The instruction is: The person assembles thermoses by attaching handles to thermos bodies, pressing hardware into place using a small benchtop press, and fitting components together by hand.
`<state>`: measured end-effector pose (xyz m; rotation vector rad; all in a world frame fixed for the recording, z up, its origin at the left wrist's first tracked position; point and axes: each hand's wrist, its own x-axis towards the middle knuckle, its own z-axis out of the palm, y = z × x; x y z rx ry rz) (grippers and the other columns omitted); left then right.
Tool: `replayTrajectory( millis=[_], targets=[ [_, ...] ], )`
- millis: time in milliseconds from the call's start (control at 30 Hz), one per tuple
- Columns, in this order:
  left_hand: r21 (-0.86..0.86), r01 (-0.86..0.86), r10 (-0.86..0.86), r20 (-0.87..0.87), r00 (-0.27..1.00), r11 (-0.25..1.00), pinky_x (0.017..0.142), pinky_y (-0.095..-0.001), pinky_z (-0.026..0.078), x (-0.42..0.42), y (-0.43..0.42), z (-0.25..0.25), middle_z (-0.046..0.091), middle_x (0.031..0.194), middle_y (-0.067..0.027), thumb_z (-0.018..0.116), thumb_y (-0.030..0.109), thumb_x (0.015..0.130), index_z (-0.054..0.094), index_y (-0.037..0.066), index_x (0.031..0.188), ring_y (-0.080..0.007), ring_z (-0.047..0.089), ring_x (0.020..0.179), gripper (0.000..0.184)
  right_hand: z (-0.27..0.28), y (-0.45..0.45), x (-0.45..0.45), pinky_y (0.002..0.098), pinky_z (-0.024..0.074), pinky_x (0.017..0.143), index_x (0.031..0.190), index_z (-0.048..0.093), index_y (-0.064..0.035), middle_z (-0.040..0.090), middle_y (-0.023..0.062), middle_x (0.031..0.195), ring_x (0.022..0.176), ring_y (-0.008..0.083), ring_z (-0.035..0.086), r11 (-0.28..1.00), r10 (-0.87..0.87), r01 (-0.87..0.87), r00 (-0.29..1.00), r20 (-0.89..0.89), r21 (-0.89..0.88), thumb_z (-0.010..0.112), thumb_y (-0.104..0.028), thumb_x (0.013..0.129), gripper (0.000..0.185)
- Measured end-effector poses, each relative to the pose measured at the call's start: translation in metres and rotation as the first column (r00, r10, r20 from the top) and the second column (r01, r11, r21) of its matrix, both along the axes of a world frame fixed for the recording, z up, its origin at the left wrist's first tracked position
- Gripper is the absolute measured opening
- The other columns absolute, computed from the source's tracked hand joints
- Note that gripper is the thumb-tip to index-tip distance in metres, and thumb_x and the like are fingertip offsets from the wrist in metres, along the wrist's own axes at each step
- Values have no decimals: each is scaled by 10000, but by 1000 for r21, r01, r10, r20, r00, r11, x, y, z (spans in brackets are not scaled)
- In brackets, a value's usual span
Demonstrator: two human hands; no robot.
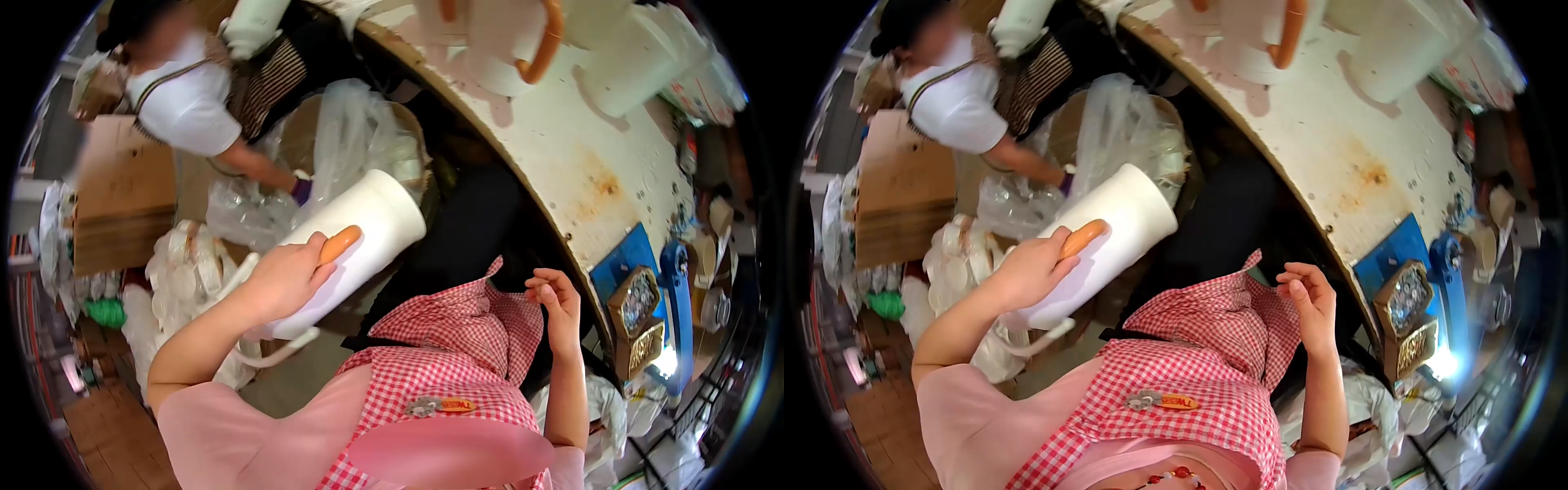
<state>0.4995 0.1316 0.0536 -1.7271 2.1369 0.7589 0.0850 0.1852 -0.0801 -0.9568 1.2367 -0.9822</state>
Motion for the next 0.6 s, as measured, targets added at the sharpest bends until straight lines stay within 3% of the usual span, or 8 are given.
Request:
replayTrajectory(
  millis=[133, 167, 200, 267, 367, 433, 567, 600],
  targets=[
    [33, -421, 411, -293, 863, 906, 467, -358, 474, 22, 23, -28, 615, 760, -111, 572, 282, 998, 554, 26, 1142, -200, 598, 518, 294, 12, -21, 28, 278, 515, 852, 1214, 615, 9, 691, 80, 1029, 920, 139, 640, 998, 64, -63, 996, -63, 16, 581, -123, 990, 262],
    [81, -487, 488, -292, 823, 870, 445, -354, 464, 18, 24, -23, 621, 780, -104, 564, 296, 1002, 556, 30, 1147, -204, 598, 530, 303, 15, -24, 35, 271, 517, 842, 1214, 617, 5, 692, 77, 1022, 918, 134, 639, 996, 87, -86, 992, -96, 14, 586, -139, 994, 264],
    [172, -547, 573, -262, 777, 820, 620, -465, 543, 14, 21, -2, 657, 872, -224, 509, 387, 1002, 564, -9, 1088, -381, 675, 762, 408, 7, -25, 33, 272, 518, 834, 1212, 617, 6, 692, 76, 1017, 916, 132, 640, 992, 124, -128, 982, -142, -16, 601, -160, 996, 273],
    [150, -601, 616, -289, 733, 785, 567, -422, 562, 46, 33, -16, 662, 907, -172, 471, 387, 1019, 572, -6, 1158, -319, 682, 787, 429, -5, -25, 32, 267, 517, 824, 1209, 613, 15, 692, 77, 1012, 880, 123, 629, 986, 159, -163, 984, -83, -42, 629, -199, 997, 301],
    [-465, -408, 200, -433, 879, 786, 458, -262, 418, 101, 41, -10, 584, 719, 7, 576, 347, 999, 638, 34, 1136, -101, 516, 524, 347, -13, -24, 27, 263, 516, 822, 1209, 613, 14, 693, 77, 1005, 859, 119, 620, 977, 208, -210, 977, -45, -37, 632, -201, 997, 303],
    [-508, -466, 311, -363, 878, 724, 449, -211, 365, 177, 52, 12, 548, 671, 59, 589, 350, 992, 658, 36, 1176, -37, 469, 517, 371, -14, -24, 26, 273, 521, 842, 1203, 611, 23, 696, 81, 1016, 900, 132, 635, 971, 238, -239, 969, -58, -11, 637, -180, 990, 295],
    [-634, -669, 817, -98, 569, 389, 905, -434, 488, 244, 67, 64, 690, 1151, -198, 502, 348, 1000, 645, -43, 1224, -291, 642, 1038, 472, -4, -19, 30, 281, 528, 855, 1202, 612, 22, 702, 89, 1035, 916, 140, 654, 978, 208, -204, 969, -132, 43, 631, -133, 984, 268],
    [-533, -695, 755, -149, 639, 483, 971, -422, 487, 235, 66, 72, 649, 1239, -238, 452, 401, 1023, 598, -20, 1320, -306, 633, 1131, 536, -5, -20, 32, 277, 527, 843, 1204, 615, 18, 707, 90, 1038, 888, 134, 655, 986, 166, -164, 979, -121, 26, 629, -135, 982, 270]
  ],
)
